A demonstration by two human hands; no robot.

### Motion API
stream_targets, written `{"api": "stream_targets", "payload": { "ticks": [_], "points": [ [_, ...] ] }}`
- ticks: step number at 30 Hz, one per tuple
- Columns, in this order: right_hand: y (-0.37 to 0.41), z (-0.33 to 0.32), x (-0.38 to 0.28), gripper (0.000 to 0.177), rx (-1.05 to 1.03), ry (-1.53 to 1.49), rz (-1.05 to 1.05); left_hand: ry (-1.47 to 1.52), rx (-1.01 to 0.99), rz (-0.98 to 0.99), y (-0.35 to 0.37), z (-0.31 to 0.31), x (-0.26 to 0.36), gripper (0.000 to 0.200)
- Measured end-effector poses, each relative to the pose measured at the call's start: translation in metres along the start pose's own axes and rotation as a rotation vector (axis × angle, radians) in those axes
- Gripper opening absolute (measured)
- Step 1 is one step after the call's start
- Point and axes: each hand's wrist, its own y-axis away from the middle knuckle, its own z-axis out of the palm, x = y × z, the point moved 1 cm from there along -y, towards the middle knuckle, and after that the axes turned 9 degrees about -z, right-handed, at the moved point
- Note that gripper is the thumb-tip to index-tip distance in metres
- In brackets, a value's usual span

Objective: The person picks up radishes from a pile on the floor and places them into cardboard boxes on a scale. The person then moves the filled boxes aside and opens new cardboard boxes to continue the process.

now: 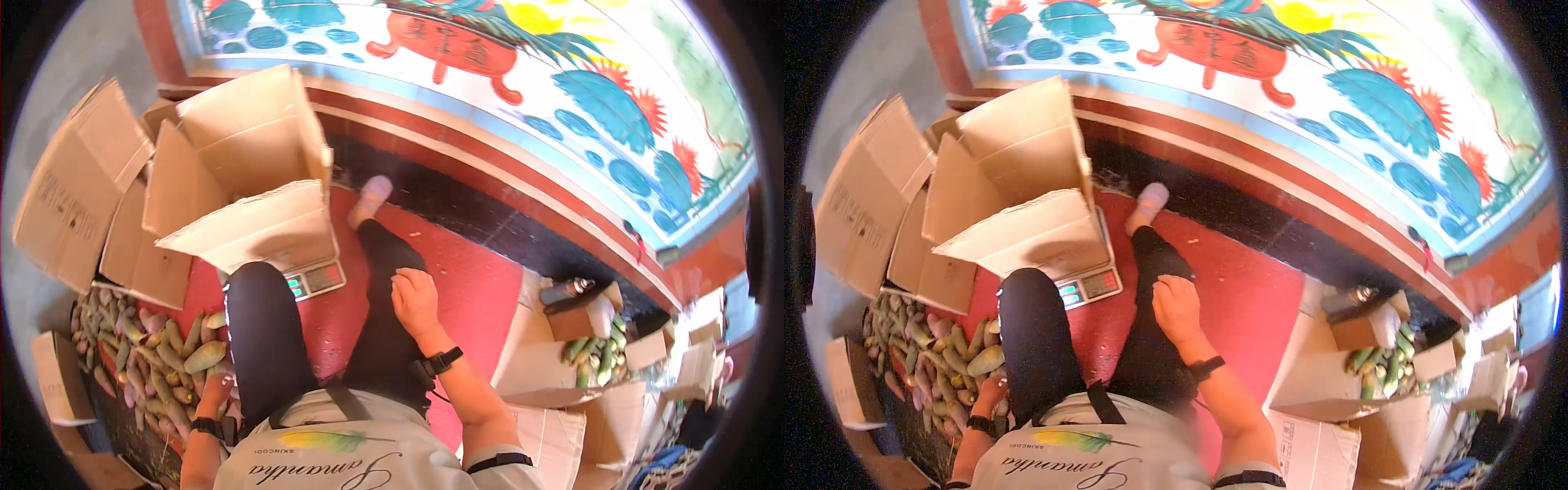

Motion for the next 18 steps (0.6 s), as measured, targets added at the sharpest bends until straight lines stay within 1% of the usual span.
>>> {"api": "stream_targets", "payload": {
  "ticks": [2,3,4,5,6,7,8,10,12,14,15,16,18],
  "points": [
    [0.010,-0.016,0.007,0.014,0.003,0.047,0.044,-0.023,0.040,-0.029,-0.011,0.006,-0.003,0.028],
    [0.017,-0.024,0.013,0.013,0.021,0.088,0.099,-0.012,0.075,0.044,-0.011,0.005,0.002,0.028],
    [0.027,-0.033,0.019,0.013,0.038,0.130,0.155,-0.015,0.060,0.068,-0.014,0.010,-0.001,0.028],
    [0.039,-0.043,0.026,0.013,0.039,0.160,0.168,0.032,0.072,0.091,-0.020,0.015,-0.007,0.028],
    [0.054,-0.054,0.036,0.010,0.028,0.238,0.224,0.080,0.084,0.112,-0.025,0.017,-0.007,0.029],
    [0.071,-0.065,0.045,0.008,0.016,0.313,0.281,0.116,0.056,0.121,-0.018,0.011,0.004,0.029],
    [0.090,-0.078,0.054,0.008,0.017,0.337,0.292,0.112,0.042,0.143,-0.024,0.015,0.003,0.029],
    [0.135,-0.104,0.071,0.006,-0.105,0.459,0.445,0.090,0.069,0.160,-0.031,0.023,-0.010,0.029],
    [0.182,-0.130,0.080,0.007,-0.172,0.571,0.537,0.077,0.080,0.211,-0.030,0.022,-0.008,0.029],
    [0.229,-0.154,0.081,0.011,-0.369,0.690,0.809,0.148,0.112,0.258,-0.036,0.021,-0.011,0.025],
    [0.253,-0.164,0.081,0.013,-0.457,0.804,0.886,0.129,0.030,0.200,-0.013,-0.008,0.026,0.021],
    [0.271,-0.173,0.079,0.016,-0.548,0.913,0.959,0.128,0.030,0.212,-0.021,-0.007,0.024,0.021],
    [0.285,-0.193,0.064,0.021,-0.724,0.912,1.192,0.648,0.044,0.152,-0.046,-0.006,0.007,0.018]
  ]
}}
